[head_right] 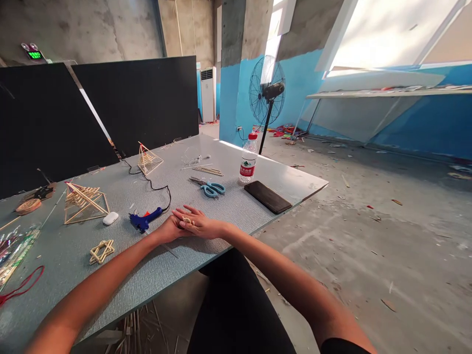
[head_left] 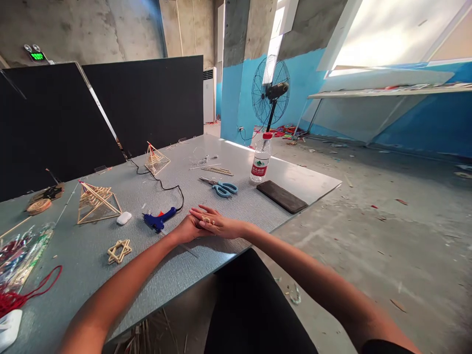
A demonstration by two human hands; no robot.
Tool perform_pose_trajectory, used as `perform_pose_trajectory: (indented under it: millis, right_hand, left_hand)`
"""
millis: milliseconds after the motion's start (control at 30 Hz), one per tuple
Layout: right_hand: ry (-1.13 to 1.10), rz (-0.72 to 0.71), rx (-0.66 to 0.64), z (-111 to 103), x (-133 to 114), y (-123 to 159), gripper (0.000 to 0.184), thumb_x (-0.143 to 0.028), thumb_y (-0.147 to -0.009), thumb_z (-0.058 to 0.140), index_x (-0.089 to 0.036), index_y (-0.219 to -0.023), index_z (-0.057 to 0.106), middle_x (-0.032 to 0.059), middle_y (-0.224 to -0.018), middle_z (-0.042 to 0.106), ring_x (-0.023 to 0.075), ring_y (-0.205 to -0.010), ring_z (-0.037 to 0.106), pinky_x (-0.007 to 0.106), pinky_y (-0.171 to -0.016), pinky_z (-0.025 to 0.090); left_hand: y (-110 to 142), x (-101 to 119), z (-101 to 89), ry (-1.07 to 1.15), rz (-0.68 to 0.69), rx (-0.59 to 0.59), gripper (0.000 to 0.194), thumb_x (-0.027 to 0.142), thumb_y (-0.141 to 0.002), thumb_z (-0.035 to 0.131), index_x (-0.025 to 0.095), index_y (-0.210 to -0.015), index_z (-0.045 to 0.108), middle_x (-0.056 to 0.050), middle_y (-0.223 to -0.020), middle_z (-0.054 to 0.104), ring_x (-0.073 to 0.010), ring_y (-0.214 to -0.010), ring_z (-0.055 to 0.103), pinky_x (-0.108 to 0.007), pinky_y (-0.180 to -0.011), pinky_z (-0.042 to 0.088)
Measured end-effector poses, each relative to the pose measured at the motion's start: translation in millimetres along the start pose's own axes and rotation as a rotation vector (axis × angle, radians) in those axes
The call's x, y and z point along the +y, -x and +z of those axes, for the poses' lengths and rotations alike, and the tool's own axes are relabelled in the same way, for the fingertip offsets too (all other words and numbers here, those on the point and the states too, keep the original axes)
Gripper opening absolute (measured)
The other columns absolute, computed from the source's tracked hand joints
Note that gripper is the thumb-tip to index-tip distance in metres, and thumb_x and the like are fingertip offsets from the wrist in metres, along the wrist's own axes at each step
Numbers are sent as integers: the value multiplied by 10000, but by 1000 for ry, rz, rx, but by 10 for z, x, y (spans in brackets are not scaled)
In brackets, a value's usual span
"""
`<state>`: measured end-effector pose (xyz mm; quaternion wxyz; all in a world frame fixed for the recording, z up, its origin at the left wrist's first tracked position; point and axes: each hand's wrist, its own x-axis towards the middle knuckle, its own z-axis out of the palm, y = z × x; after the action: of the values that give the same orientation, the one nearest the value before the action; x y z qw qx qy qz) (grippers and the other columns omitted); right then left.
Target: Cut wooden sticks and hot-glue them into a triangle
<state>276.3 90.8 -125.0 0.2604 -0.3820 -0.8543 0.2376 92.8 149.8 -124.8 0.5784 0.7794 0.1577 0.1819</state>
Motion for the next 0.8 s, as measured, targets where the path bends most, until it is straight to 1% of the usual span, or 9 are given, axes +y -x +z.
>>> perform_pose_trajectory:
  millis: [100, 200, 300, 467, 567, 667, 800]
  right_hand:
    - [51, 75, -59, -39, -38, 24, 598, -536, -1082, 207, -300, -1630, 178, 3, -1708, 96, 241, -1585, -55, 535, -1289, 46]
    - [64, 97, -76, -70, -62, 48, 603, -550, -1078, 190, -319, -1634, 142, -4, -1715, 28, 255, -1582, -90, 535, -1284, 19]
    - [84, 111, -85, -82, -68, 76, 616, -583, -1068, 202, -342, -1631, 131, -15, -1716, -22, 264, -1579, -108, 538, -1278, 8]
    - [68, 103, -99, -78, -56, 84, 604, -598, -1064, 175, -373, -1624, 142, -32, -1714, -48, 252, -1579, -112, 530, -1275, -1]
    - [47, 91, -93, -83, -55, 75, 632, -606, -1060, 130, -332, -1628, 163, -11, -1716, -34, 235, -1583, -92, 504, -1281, 9]
    - [32, 65, -80, -95, -66, 85, 672, -613, -1054, 95, -280, -1634, 154, 14, -1718, -2, 208, -1582, -91, 468, -1287, 14]
    - [16, 101, -75, -97, -74, 116, 677, -626, -1050, 118, -285, -1633, 163, 11, -1715, -50, 221, -1578, -119, 484, -1284, -4]
  left_hand:
    - [-4, 4, -6, -38, -4, -24, 455, 353, -747, 805, 153, -1154, 765, -114, -1379, 651, -352, -1328, 573, -424, -1124, 448]
    - [-4, -2, -1, -78, -1, -30, 488, 402, -778, 779, 165, -1204, 749, -117, -1403, 636, -351, -1322, 578, -427, -1115, 451]
    - [2, -20, 6, -109, 10, -30, 488, 414, -793, 765, 168, -1214, 745, -105, -1376, 658, -355, -1278, 610, -421, -1081, 473]
    - [4, -60, 8, -139, 15, 5, 436, 376, -795, 768, 166, -1177, 761, -86, -1265, 724, -346, -1235, 637, -400, -1062, 480]
    - [-12, -90, 3, -120, 10, 15, 417, 404, -778, 777, 160, -1116, 780, -102, -1169, 762, -333, -1171, 671, -414, -1037, 506]
    - [-32, -122, -6, -73, 11, 17, 422, 449, -778, 765, 130, -1052, 790, -139, -1118, 772, -324, -1113, 699, -430, -998, 535]
    - [-36, -134, -13, -37, 13, 17, 366, 436, -778, 772, 138, -988, 801, -139, -1078, 782, -305, -1068, 719, -436, -988, 541]
